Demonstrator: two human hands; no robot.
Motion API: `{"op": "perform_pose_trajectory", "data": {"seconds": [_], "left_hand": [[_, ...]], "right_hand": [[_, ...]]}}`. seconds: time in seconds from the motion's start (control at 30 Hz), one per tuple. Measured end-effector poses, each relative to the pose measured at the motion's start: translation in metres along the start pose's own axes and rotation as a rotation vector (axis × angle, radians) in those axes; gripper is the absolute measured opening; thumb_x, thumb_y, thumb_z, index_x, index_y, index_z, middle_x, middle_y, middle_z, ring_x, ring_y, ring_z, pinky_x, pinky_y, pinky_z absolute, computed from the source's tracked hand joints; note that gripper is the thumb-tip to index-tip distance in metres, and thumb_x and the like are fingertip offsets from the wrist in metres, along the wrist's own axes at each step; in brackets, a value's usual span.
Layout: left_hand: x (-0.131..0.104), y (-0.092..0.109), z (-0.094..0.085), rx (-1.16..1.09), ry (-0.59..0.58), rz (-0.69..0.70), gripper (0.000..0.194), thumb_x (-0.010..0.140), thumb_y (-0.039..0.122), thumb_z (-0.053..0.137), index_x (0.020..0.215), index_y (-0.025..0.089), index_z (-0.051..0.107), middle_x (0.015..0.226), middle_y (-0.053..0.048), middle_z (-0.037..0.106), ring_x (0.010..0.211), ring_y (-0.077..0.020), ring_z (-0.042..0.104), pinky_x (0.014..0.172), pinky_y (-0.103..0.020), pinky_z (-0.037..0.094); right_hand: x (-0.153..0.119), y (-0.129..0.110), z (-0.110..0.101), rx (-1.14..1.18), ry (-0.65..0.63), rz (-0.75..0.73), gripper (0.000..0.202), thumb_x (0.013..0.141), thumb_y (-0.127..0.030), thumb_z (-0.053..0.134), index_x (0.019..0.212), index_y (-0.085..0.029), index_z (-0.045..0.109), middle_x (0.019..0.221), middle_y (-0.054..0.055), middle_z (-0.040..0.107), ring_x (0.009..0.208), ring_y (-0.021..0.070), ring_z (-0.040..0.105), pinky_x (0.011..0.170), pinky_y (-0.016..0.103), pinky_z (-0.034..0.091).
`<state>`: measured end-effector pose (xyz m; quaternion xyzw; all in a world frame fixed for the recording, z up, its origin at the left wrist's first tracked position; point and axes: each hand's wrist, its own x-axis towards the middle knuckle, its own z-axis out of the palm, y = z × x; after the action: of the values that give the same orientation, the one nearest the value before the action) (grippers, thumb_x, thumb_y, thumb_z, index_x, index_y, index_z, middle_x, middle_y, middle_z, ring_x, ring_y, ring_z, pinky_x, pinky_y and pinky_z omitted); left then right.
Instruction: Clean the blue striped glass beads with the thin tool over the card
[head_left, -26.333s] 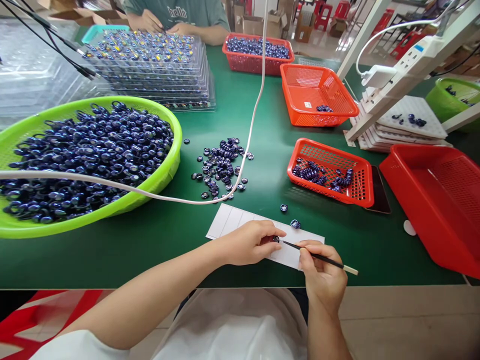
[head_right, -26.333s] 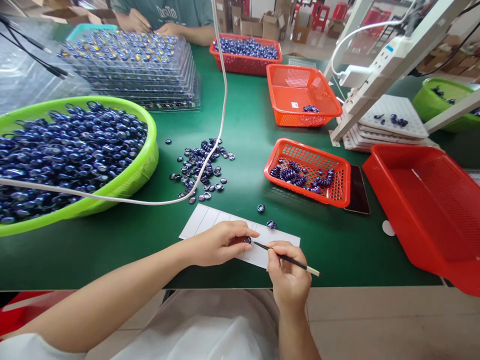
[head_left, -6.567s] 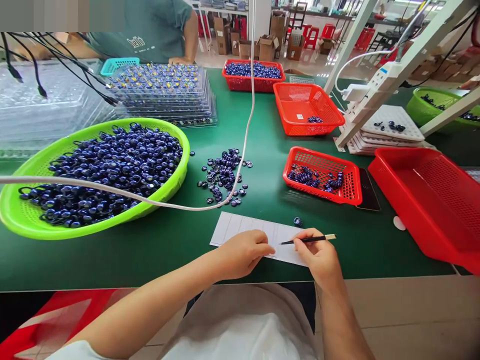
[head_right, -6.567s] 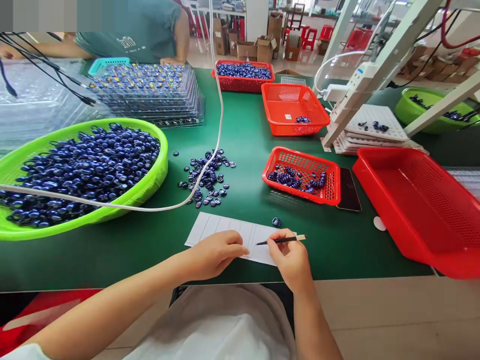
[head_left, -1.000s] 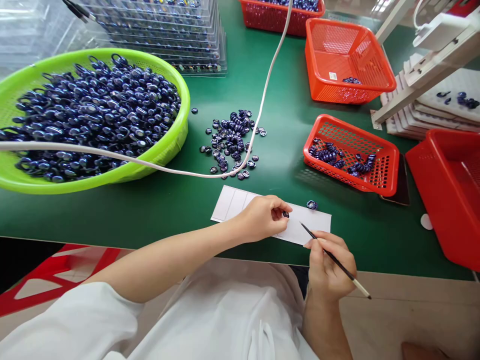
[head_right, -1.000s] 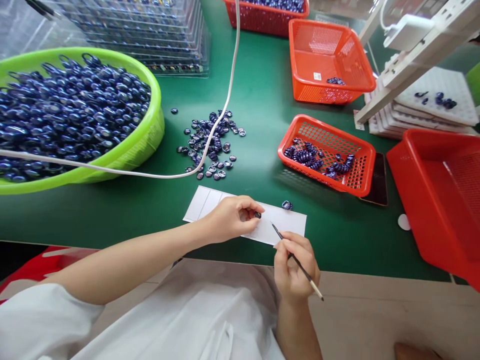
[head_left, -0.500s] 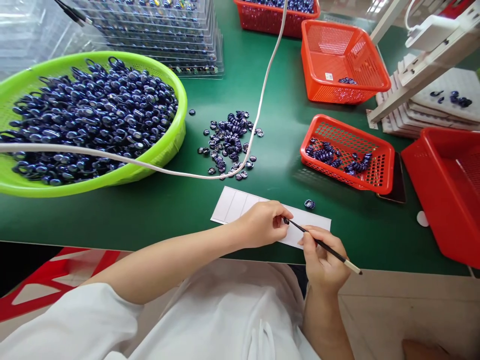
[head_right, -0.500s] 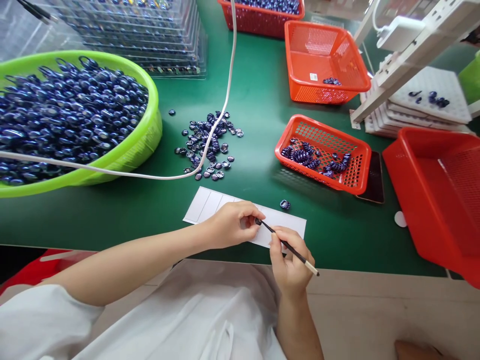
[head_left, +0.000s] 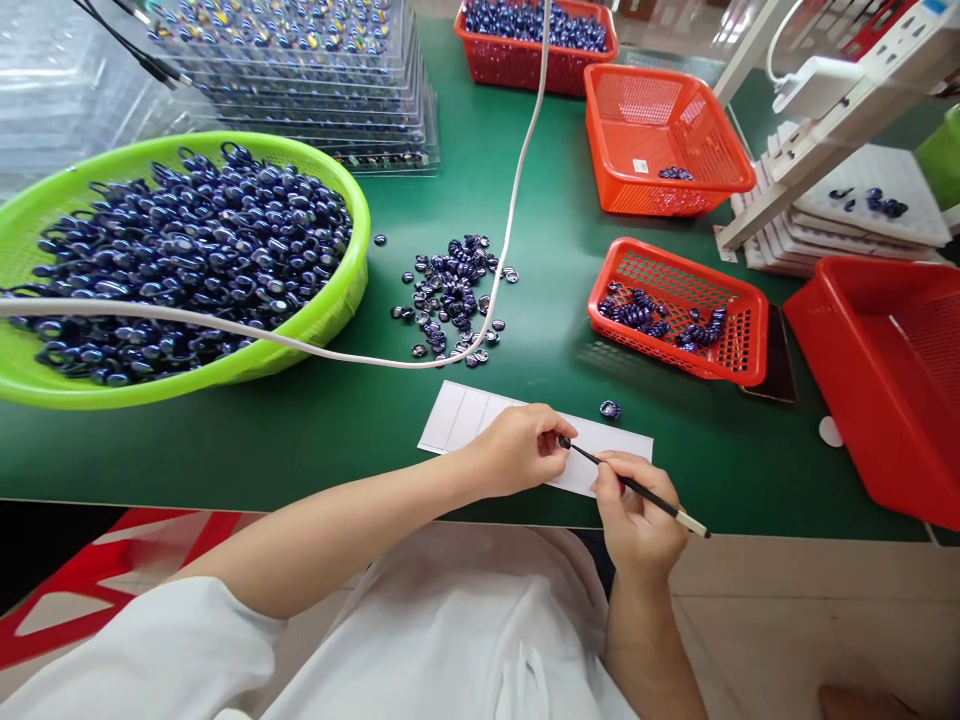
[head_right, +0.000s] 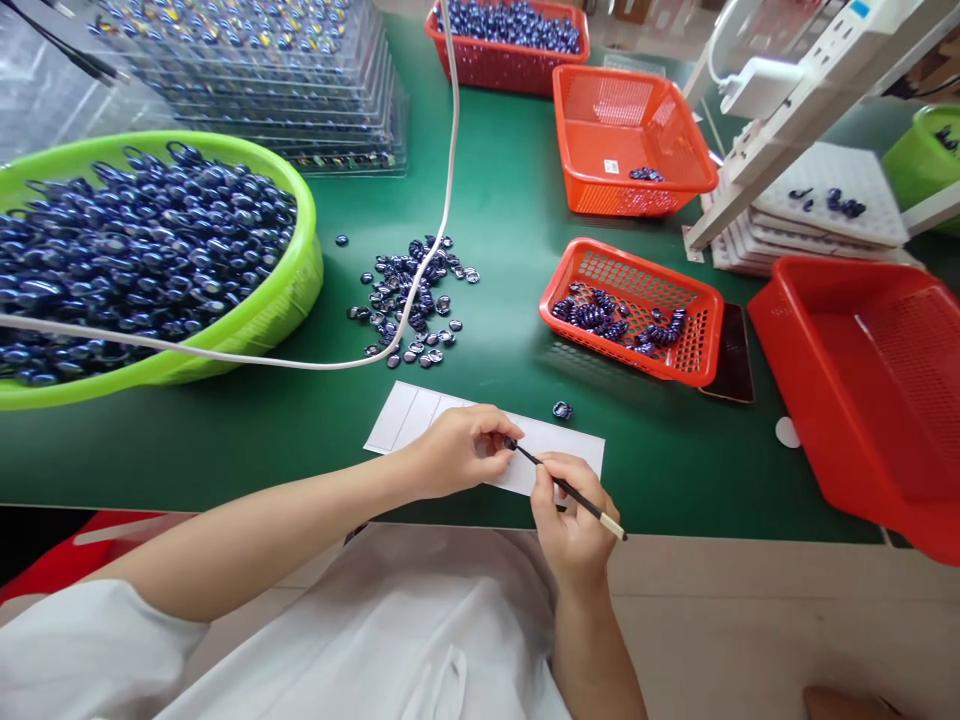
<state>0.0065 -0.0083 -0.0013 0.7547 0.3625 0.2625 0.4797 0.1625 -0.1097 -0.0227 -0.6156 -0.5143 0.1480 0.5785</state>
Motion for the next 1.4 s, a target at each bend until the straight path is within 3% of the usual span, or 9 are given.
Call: {"op": "perform_pose_trajectory", "data": {"seconds": [0.17, 0.27, 0.43, 0.53, 0.63, 0.83, 1.03, 1.23, 1.4], "left_hand": [[0.001, 0.002, -0.007, 0.06, 0.051, 0.059, 0.021, 0.078, 0.012, 0.061, 0.097, 0.014, 0.071, 0.083, -0.004, 0.069, 0.067, -0.0121, 0.064, 0.066, -0.024, 0.056], [0.004, -0.001, -0.035, 0.258, 0.179, 0.093, 0.026, 0.082, 0.009, 0.055, 0.102, 0.015, 0.071, 0.095, -0.007, 0.07, 0.078, -0.0149, 0.065, 0.079, -0.03, 0.058], [0.012, -0.004, -0.077, 0.814, 0.387, -0.007, 0.031, 0.082, 0.012, 0.057, 0.11, 0.015, 0.071, 0.121, -0.017, 0.061, 0.122, -0.0365, 0.052, 0.101, -0.058, 0.047], [0.018, 0.006, -0.063, 0.854, 0.317, 0.083, 0.034, 0.084, 0.013, 0.058, 0.117, 0.013, 0.068, 0.134, -0.02, 0.053, 0.128, -0.0386, 0.046, 0.105, -0.062, 0.042], [0.03, 0.018, -0.027, 0.718, 0.093, 0.274, 0.032, 0.089, 0.018, 0.061, 0.121, 0.017, 0.064, 0.131, -0.016, 0.057, 0.12, -0.0314, 0.052, 0.102, -0.054, 0.047], [0.062, 0.014, 0.021, 0.668, -0.151, 0.374, 0.018, 0.095, 0.022, 0.058, 0.105, 0.014, 0.071, 0.104, -0.012, 0.067, 0.096, -0.0236, 0.058, 0.087, -0.038, 0.052], [0.068, 0.016, 0.019, 0.884, -0.22, 0.413, 0.023, 0.098, 0.018, 0.047, 0.088, 0.013, 0.067, 0.091, -0.012, 0.064, 0.086, -0.0237, 0.057, 0.074, -0.036, 0.046], [0.061, 0.022, 0.002, 1.025, -0.212, 0.322, 0.014, 0.089, 0.019, 0.05, 0.095, 0.011, 0.06, 0.089, -0.013, 0.062, 0.081, -0.0271, 0.057, 0.069, -0.04, 0.043], [0.054, 0.017, -0.009, 1.026, -0.189, 0.276, 0.017, 0.096, 0.021, 0.042, 0.094, 0.013, 0.058, 0.086, -0.01, 0.062, 0.079, -0.0253, 0.058, 0.067, -0.038, 0.039]], "right_hand": [[0.002, -0.001, 0.0, 0.104, 0.058, 0.013, 0.01, 0.084, -0.015, 0.069, 0.091, -0.021, 0.067, 0.09, 0.004, 0.074, 0.071, 0.0164, 0.07, 0.057, 0.03, 0.058], [0.002, -0.002, -0.001, 0.178, 0.136, 0.084, 0.008, 0.084, -0.017, 0.069, 0.09, -0.02, 0.065, 0.091, 0.005, 0.073, 0.065, 0.0151, 0.068, 0.057, 0.032, 0.058], [0.001, -0.002, 0.002, 0.248, 0.305, 0.107, 0.008, 0.084, -0.019, 0.07, 0.087, -0.019, 0.063, 0.09, 0.004, 0.072, 0.06, 0.0131, 0.066, 0.059, 0.034, 0.058], [0.002, -0.004, 0.003, 0.302, 0.404, 0.092, 0.01, 0.084, -0.016, 0.07, 0.088, -0.019, 0.062, 0.089, 0.003, 0.071, 0.054, 0.0111, 0.063, 0.051, 0.03, 0.055], [0.002, -0.006, 0.003, 0.325, 0.462, 0.102, 0.011, 0.084, -0.016, 0.069, 0.087, -0.019, 0.059, 0.088, 0.002, 0.07, 0.052, 0.0098, 0.061, 0.048, 0.028, 0.054], [0.003, -0.006, 0.0, 0.302, 0.458, 0.112, 0.011, 0.085, -0.018, 0.068, 0.088, -0.02, 0.058, 0.088, 0.002, 0.068, 0.051, 0.0088, 0.06, 0.049, 0.028, 0.055], [0.003, -0.005, 0.0, 0.316, 0.418, 0.092, 0.009, 0.085, -0.017, 0.068, 0.089, -0.019, 0.06, 0.089, 0.003, 0.069, 0.053, 0.0097, 0.061, 0.049, 0.029, 0.055], [0.005, -0.005, 0.001, 0.37, 0.381, 0.127, 0.01, 0.083, -0.017, 0.07, 0.087, -0.019, 0.062, 0.088, 0.003, 0.071, 0.052, 0.0099, 0.062, 0.05, 0.028, 0.054], [0.007, -0.006, 0.0, 0.366, 0.371, 0.168, 0.011, 0.081, -0.018, 0.073, 0.085, -0.018, 0.063, 0.088, 0.003, 0.072, 0.051, 0.0103, 0.063, 0.054, 0.029, 0.054]]}}
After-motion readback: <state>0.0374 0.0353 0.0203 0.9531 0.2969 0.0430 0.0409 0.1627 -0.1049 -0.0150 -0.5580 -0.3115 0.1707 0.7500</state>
